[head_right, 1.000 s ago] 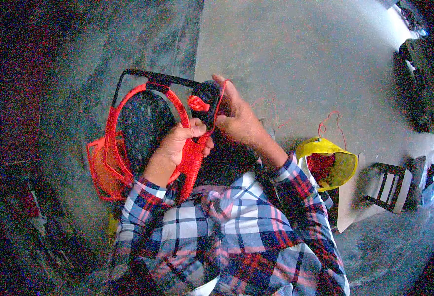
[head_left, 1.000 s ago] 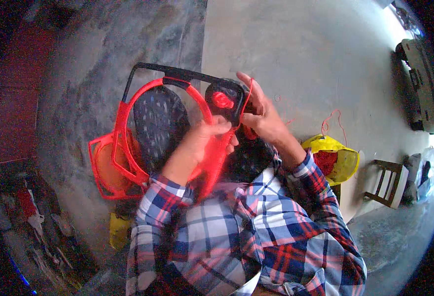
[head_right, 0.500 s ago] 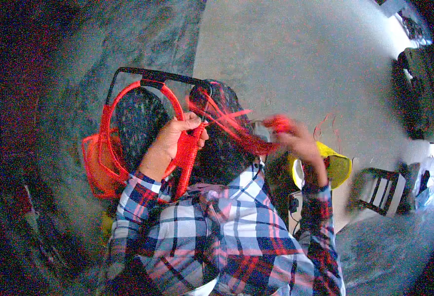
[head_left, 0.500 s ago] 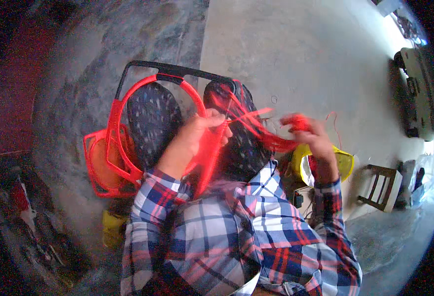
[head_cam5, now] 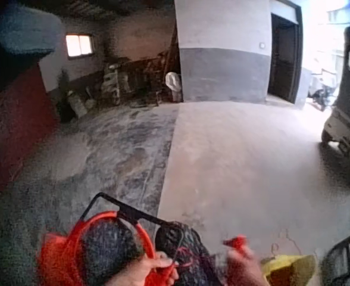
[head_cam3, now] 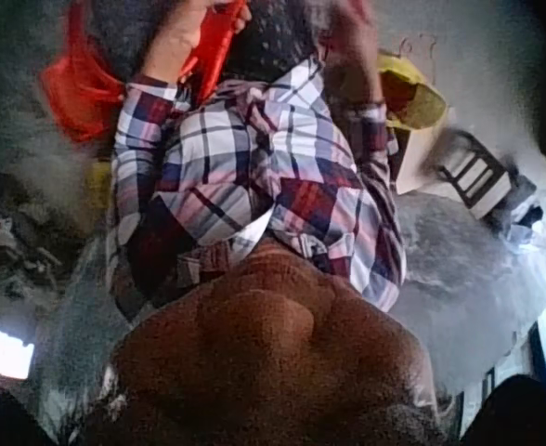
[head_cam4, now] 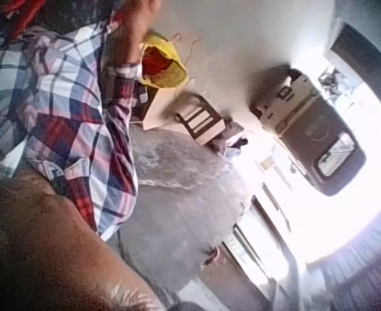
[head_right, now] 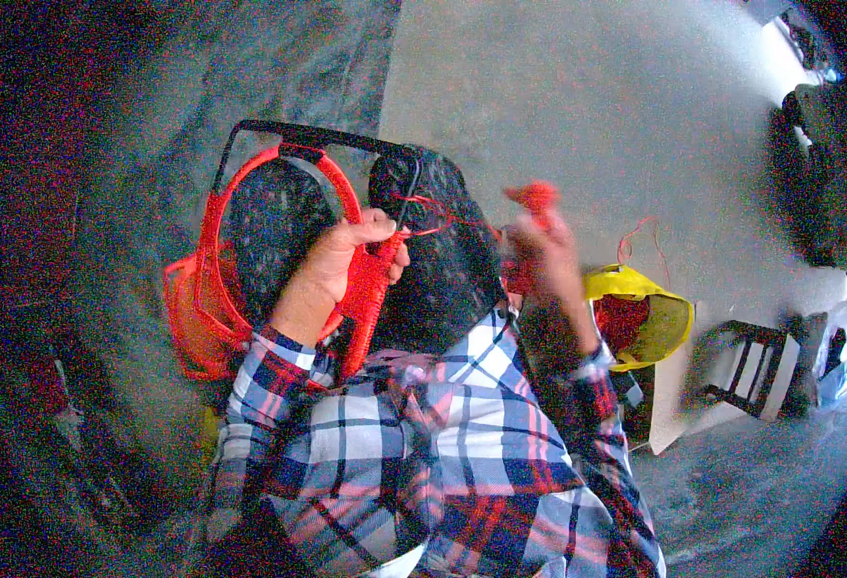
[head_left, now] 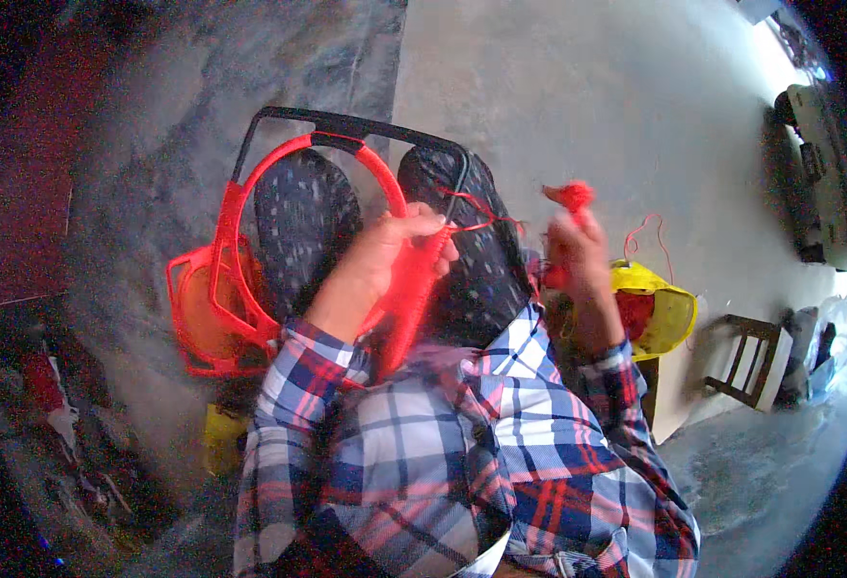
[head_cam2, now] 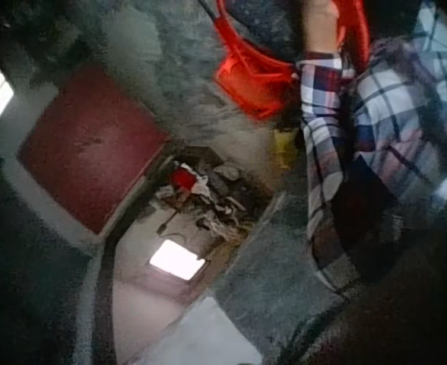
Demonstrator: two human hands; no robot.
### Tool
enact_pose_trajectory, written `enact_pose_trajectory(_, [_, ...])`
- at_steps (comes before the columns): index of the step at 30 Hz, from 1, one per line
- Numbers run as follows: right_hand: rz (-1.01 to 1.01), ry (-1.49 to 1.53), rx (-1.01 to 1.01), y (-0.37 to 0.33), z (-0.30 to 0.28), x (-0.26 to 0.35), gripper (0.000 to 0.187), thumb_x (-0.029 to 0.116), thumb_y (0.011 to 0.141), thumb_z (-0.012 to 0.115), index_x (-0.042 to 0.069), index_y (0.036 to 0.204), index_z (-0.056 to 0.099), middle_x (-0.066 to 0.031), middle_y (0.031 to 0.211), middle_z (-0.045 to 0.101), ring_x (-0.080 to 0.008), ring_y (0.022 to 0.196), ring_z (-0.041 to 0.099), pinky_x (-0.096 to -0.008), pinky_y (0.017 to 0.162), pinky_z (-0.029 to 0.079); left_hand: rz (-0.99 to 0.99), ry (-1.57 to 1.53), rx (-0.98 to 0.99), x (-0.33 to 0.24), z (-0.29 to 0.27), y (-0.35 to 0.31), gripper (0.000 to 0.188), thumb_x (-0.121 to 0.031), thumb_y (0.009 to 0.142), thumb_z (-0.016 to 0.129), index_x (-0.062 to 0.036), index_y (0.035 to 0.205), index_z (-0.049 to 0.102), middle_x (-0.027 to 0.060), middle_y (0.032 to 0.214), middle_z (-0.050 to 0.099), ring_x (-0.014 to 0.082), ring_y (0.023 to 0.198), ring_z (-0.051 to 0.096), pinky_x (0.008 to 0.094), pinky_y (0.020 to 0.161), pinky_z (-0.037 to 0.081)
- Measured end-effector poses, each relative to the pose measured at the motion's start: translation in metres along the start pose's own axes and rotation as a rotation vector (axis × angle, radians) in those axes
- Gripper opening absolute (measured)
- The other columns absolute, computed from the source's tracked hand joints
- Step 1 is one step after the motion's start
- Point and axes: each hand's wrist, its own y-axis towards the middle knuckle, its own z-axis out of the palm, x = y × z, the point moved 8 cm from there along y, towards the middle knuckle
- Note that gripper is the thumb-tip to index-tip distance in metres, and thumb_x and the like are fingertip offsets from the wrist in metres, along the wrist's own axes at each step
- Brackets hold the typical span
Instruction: The person wraps a red string around the frame of a red plastic chair by hand.
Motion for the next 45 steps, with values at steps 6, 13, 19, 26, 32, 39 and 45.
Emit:
enact_pose_trajectory(6, [-0.165,-0.652,0.303,0.012,0.058,-0.018,0.032,0.02,0.092,0.057,0.004,0.119,0.052,0.0038,0.087,0.055,-0.0076,0.076,0.048,-0.024,0.07,0.044,0.0,-0.065,-0.037,-0.003,-0.005,-0.006,0.018,-0.02,0.083,0.062,-0.0041,0.09,0.058,0.0124,0.071,0.064,0.0212,0.057,0.062,0.032,0.055,0.052])
enact_pose_trajectory(13, [0.026,0.108,-0.089,-0.03,0.017,0.003,0.022,0.015,0.092,0.054,0.006,0.111,0.059,0.0041,0.077,0.058,-0.0053,0.063,0.051,-0.0203,0.054,0.039,0.036,-0.062,-0.02,-0.006,-0.014,-0.008,0.018,-0.022,0.083,0.061,-0.0048,0.09,0.059,0.0111,0.071,0.064,0.021,0.056,0.062,0.0327,0.053,0.051])
enact_pose_trajectory(19, [-0.031,-0.183,0.163,-0.006,0.046,-0.02,0.035,0.013,0.092,0.054,0.006,0.126,0.05,0.0078,0.081,0.054,-0.0029,0.069,0.046,-0.0193,0.059,0.036,0.034,-0.123,-0.045,-0.008,-0.02,-0.009,0.021,-0.021,0.082,0.062,-0.0039,0.093,0.06,0.0108,0.07,0.064,0.0212,0.057,0.061,0.0331,0.053,0.051])
enact_pose_trajectory(26, [0.228,-0.437,0.215,-0.007,0.026,-0.029,0.02,0.023,0.09,0.059,0.007,0.101,0.057,0.0064,0.078,0.052,-0.0047,0.067,0.046,-0.0215,0.057,0.038,0.078,-0.137,-0.082,-0.012,-0.019,-0.017,0.022,-0.021,0.081,0.063,-0.0046,0.095,0.058,0.0112,0.07,0.061,0.0218,0.056,0.06,0.0341,0.052,0.05])
enact_pose_trajectory(32, [0.246,-0.075,-0.058,-0.058,-0.081,-0.047,0.008,0.014,0.085,0.058,0.01,0.078,0.058,0.0032,0.065,0.054,-0.0093,0.052,0.048,-0.0252,0.049,0.039,0.046,-0.184,-0.059,-0.007,-0.023,-0.014,0.027,-0.031,0.087,0.06,-0.0076,0.101,0.058,0.0127,0.072,0.064,0.0224,0.061,0.063,0.0323,0.056,0.052])
enact_pose_trajectory(39, [0.454,-0.055,-0.043,-0.096,-0.088,-0.104,0.013,0.013,0.081,0.061,0.006,0.091,0.064,-0.0018,0.076,0.064,-0.0153,0.061,0.059,-0.0298,0.057,0.049,-0.017,-0.223,-0.015,-0.001,-0.022,-0.001,0.032,-0.038,0.087,0.059,-0.008,0.096,0.059,0.0144,0.07,0.063,0.0244,0.058,0.062,0.0347,0.056,0.052])
enact_pose_trajectory(45, [0.205,-0.642,-0.272,-0.033,-0.144,-0.062,0.015,0.022,0.088,0.053,0.01,0.078,0.052,0.0054,0.062,0.044,-0.0059,0.05,0.039,-0.0228,0.045,0.03,0.057,-0.145,-0.061,0.001,-0.022,0.002,0.015,-0.019,0.081,0.061,-0.0072,0.078,0.051,0.0155,0.068,0.062,0.0258,0.056,0.061,0.0355,0.055,0.053])
